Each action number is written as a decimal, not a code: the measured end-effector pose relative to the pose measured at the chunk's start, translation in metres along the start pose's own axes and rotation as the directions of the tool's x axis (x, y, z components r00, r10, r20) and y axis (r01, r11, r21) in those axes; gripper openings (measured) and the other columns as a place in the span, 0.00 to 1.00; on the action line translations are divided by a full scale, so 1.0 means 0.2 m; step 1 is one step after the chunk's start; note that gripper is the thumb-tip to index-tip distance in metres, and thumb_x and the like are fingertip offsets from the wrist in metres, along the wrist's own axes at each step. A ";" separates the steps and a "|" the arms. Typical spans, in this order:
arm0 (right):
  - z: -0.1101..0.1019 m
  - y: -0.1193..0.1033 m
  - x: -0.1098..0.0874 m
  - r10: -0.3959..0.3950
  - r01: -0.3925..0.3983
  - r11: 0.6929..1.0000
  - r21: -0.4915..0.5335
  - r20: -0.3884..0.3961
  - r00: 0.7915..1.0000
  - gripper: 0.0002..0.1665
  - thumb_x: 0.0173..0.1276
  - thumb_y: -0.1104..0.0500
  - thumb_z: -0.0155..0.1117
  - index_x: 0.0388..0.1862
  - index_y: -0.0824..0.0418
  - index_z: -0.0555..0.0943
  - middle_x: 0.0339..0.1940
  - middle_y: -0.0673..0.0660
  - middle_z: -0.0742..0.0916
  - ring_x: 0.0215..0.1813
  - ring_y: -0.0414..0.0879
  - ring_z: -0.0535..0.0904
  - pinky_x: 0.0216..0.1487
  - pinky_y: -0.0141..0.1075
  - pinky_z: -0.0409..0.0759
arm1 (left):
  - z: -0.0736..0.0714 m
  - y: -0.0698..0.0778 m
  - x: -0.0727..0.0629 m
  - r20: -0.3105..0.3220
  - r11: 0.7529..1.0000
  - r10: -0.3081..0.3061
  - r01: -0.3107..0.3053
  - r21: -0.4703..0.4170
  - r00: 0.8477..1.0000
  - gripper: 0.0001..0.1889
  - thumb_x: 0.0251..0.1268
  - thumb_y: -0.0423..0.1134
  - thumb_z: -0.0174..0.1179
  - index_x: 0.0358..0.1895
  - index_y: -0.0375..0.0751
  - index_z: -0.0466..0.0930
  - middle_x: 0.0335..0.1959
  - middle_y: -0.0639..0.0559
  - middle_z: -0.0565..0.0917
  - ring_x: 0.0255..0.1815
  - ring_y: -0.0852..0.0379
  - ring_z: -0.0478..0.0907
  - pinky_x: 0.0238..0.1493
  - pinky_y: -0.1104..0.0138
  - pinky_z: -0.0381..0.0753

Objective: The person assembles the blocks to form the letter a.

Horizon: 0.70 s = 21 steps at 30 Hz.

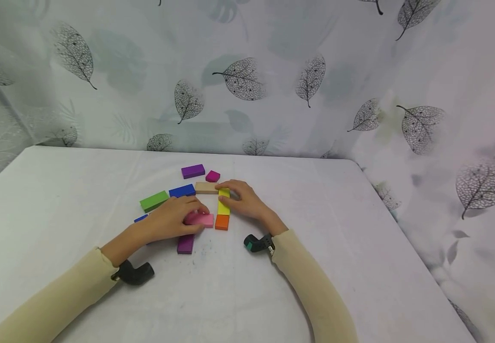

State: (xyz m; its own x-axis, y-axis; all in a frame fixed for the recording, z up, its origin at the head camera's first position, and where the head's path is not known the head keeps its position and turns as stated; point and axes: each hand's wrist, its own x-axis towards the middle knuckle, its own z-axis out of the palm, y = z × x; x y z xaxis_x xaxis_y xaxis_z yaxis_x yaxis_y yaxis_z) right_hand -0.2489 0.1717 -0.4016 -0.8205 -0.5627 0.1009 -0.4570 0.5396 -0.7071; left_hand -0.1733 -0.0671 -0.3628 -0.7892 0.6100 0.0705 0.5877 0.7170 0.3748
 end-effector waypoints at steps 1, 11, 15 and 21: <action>0.00 0.00 0.00 0.000 0.000 1.000 0.001 0.000 1.000 0.23 0.73 0.53 0.58 0.65 0.53 0.76 0.68 0.55 0.75 0.73 0.54 0.60 0.73 0.56 0.53 | 0.00 0.00 0.00 -0.002 1.000 0.001 -0.001 -0.003 1.000 0.18 0.63 0.47 0.63 0.54 0.47 0.81 0.53 0.49 0.81 0.56 0.50 0.75 0.52 0.53 0.73; 0.00 -0.01 -0.01 0.018 -0.018 1.000 -0.004 0.005 1.000 0.23 0.73 0.53 0.58 0.65 0.52 0.76 0.69 0.54 0.74 0.74 0.53 0.60 0.73 0.57 0.53 | 0.03 0.00 0.00 -0.019 0.999 0.019 -0.020 -0.038 1.000 0.17 0.63 0.47 0.63 0.54 0.47 0.82 0.51 0.50 0.81 0.56 0.52 0.75 0.52 0.54 0.72; 0.00 -0.02 -0.01 0.004 -0.004 1.000 0.001 -0.003 1.000 0.23 0.72 0.53 0.59 0.65 0.53 0.76 0.69 0.55 0.74 0.73 0.55 0.60 0.73 0.58 0.53 | 0.03 0.00 0.00 -0.026 0.999 0.026 -0.027 -0.039 0.999 0.17 0.63 0.47 0.63 0.54 0.47 0.82 0.51 0.50 0.81 0.56 0.52 0.75 0.53 0.52 0.72; 0.00 -0.02 -0.01 -0.008 0.008 1.000 0.009 -0.006 1.000 0.23 0.72 0.54 0.59 0.65 0.54 0.76 0.69 0.56 0.75 0.73 0.55 0.61 0.73 0.58 0.54 | 0.03 0.00 0.00 -0.032 0.998 0.043 -0.045 -0.049 0.999 0.17 0.63 0.46 0.63 0.53 0.46 0.82 0.51 0.49 0.82 0.56 0.51 0.75 0.56 0.48 0.72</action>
State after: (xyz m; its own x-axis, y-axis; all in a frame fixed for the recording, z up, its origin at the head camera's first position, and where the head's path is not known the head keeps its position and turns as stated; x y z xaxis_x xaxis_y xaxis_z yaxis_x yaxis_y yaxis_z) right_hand -0.2459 0.1701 -0.3987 -0.8188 -0.5633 0.1109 -0.4605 0.5290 -0.7128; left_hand -0.1714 -0.0654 -0.3676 -0.7683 0.6295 0.1164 0.6132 0.6715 0.4161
